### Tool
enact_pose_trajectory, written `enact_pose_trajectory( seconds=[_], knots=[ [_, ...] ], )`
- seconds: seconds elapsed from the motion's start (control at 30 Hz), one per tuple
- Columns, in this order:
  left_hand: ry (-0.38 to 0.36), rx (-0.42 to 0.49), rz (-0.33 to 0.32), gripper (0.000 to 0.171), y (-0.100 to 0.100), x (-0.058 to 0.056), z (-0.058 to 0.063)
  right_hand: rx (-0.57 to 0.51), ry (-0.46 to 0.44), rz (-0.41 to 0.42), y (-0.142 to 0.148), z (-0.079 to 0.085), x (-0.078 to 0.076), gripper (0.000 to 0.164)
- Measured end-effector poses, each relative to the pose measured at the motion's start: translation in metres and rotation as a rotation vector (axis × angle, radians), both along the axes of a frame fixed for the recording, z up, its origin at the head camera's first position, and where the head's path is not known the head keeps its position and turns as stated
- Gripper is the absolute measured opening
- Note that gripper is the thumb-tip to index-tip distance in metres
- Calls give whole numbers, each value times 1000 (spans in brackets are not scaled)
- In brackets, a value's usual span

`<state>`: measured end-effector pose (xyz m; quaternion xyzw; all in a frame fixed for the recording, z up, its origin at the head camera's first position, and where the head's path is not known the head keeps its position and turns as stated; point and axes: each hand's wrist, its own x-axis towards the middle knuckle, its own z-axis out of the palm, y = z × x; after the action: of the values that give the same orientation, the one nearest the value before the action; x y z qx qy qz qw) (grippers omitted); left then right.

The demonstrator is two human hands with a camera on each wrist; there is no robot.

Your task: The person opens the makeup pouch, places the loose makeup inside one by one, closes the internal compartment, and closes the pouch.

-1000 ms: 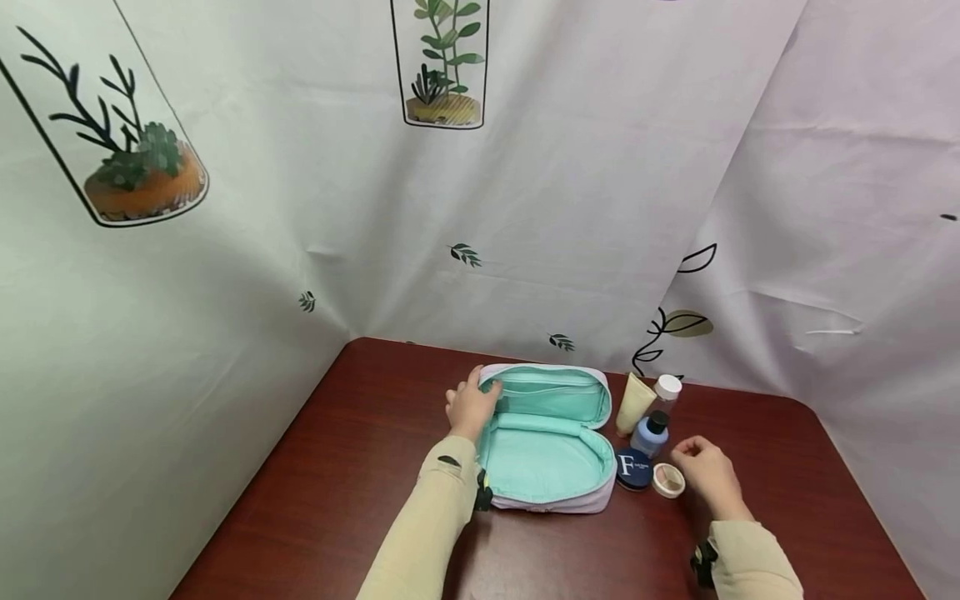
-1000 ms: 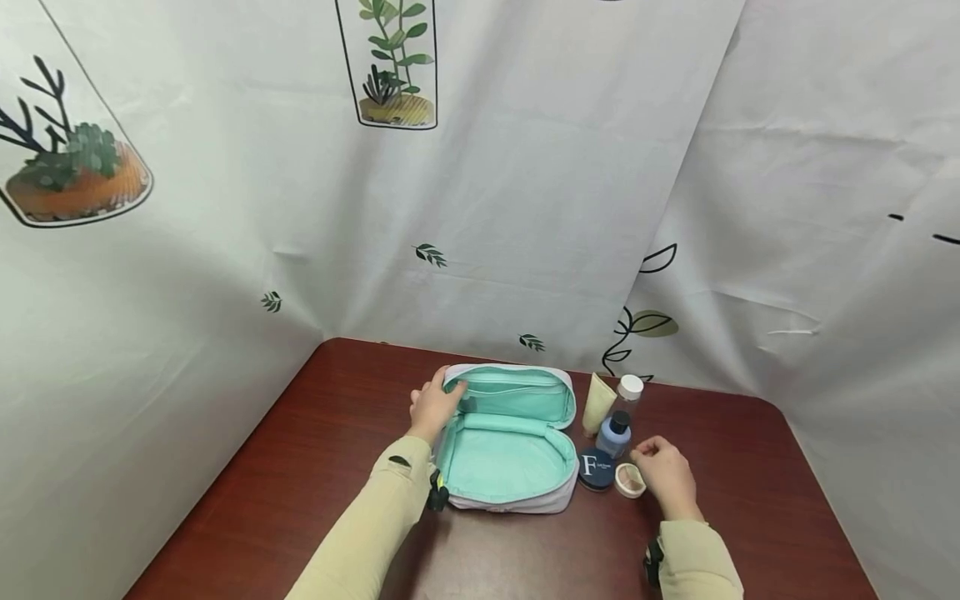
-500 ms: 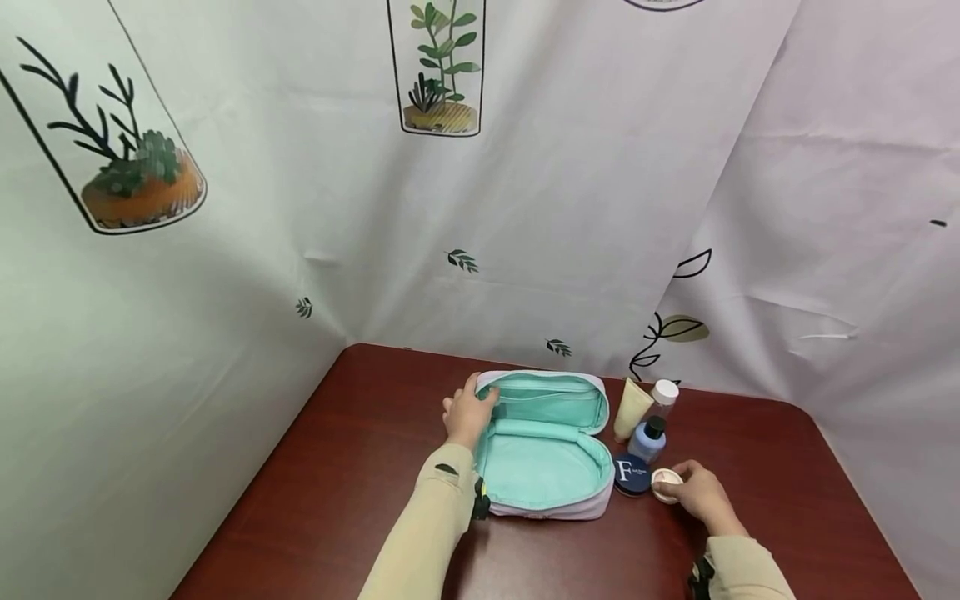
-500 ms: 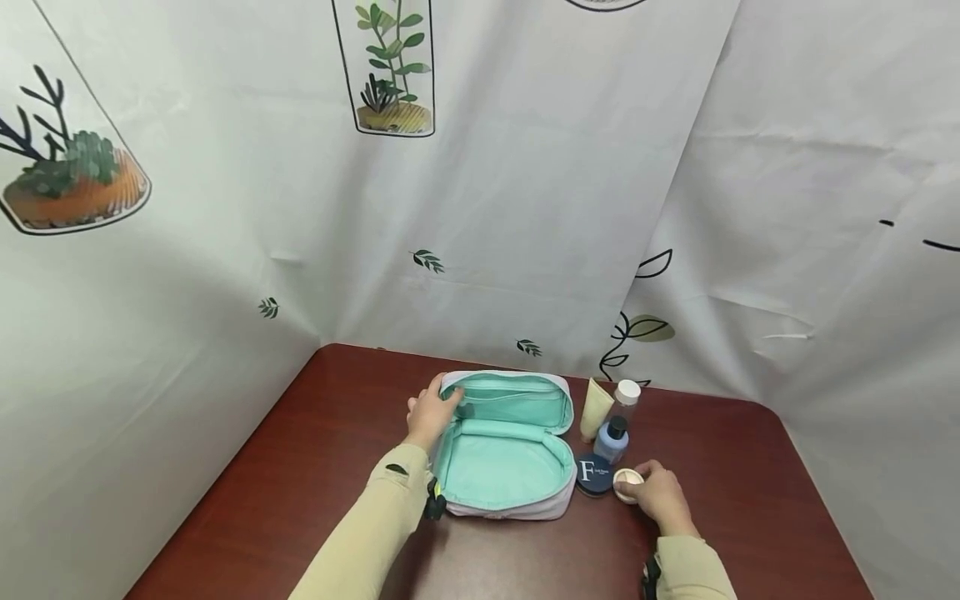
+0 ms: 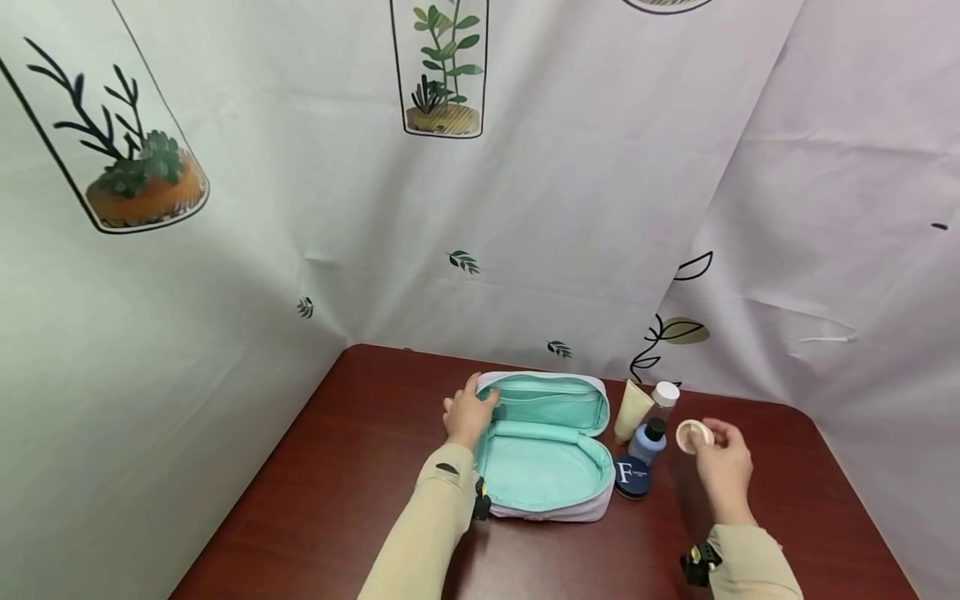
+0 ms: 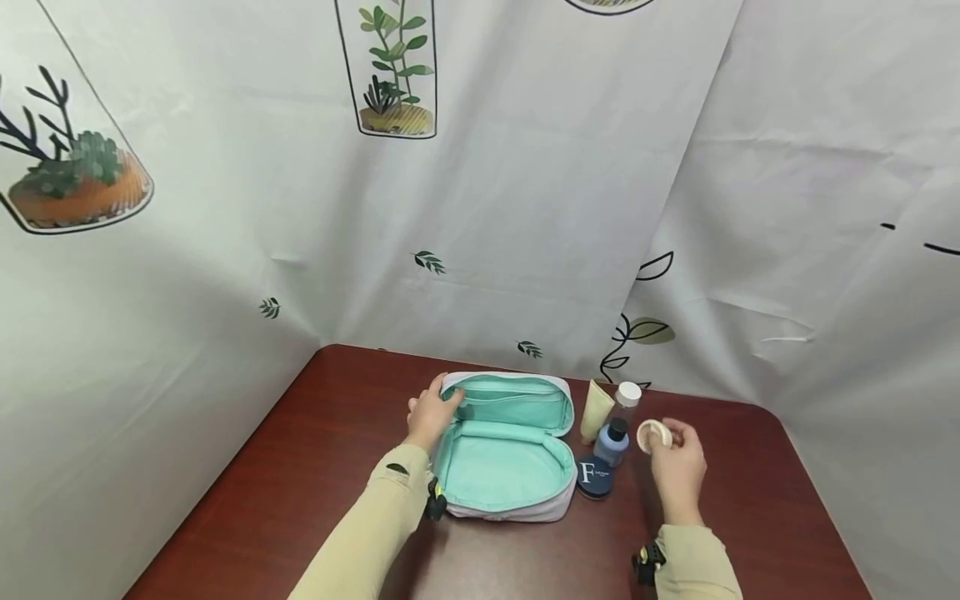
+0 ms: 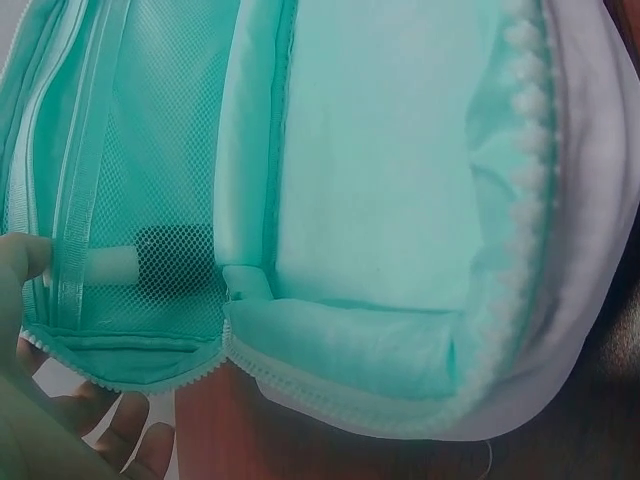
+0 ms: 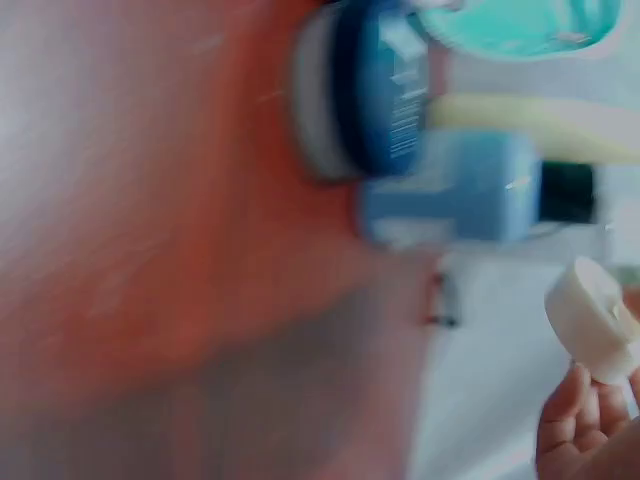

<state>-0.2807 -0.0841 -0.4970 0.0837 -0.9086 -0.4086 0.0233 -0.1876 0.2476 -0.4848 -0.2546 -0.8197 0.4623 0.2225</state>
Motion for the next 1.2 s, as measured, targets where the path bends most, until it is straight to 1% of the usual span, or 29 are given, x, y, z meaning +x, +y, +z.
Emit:
enact_pose_trajectory(
  seconds=[0.07, 0.13, 0.2, 0.27, 0.33, 0.43, 0.5, 0.63, 0.73, 0.8, 0.87, 1.0, 1.1, 1.2],
  knots=[
    [-3, 5, -4, 58, 1, 0, 0, -33, 102, -31, -8, 13, -5, 31],
    [-3, 6, 1, 58, 2, 0, 0, -56, 189, -10, -18, 25, -11, 31],
    [-8, 0, 7, 57, 2, -1, 0, -65, 233, 41, -30, 35, -16, 32],
    [-10, -3, 8, 57, 3, -1, -1, -57, 246, 114, -42, 43, -20, 33],
    [-4, -4, 6, 58, 3, -1, -1, -39, 223, 180, -53, 48, -25, 34],
    [4, -9, -1, 62, 4, -1, 0, -24, 184, 272, -68, 51, -31, 33],
    [7, -16, -3, 65, 4, 0, 0, -14, 141, 330, -77, 50, -36, 32],
    [14, -24, 4, 69, 5, 2, 1, -2, 94, 467, -96, 44, -46, 30],
    [19, -26, 9, 69, 4, 2, 1, 48, 119, 563, -112, 38, -55, 28],
    [17, -27, 9, 69, 4, 2, 1, 101, 145, 608, -123, 34, -60, 26],
    [15, -27, 6, 69, 3, 2, 1, 167, 167, 632, -133, 31, -63, 25],
    [5, -28, -1, 70, 3, 2, 2, 283, 173, 656, -152, 22, -68, 24],
    [-8, -34, -1, 71, 3, 2, 2, 364, 177, 657, -162, 14, -71, 23],
    [-17, -44, -5, 71, 3, 2, 3, 438, 213, 632, -169, 5, -73, 23]
  ],
)
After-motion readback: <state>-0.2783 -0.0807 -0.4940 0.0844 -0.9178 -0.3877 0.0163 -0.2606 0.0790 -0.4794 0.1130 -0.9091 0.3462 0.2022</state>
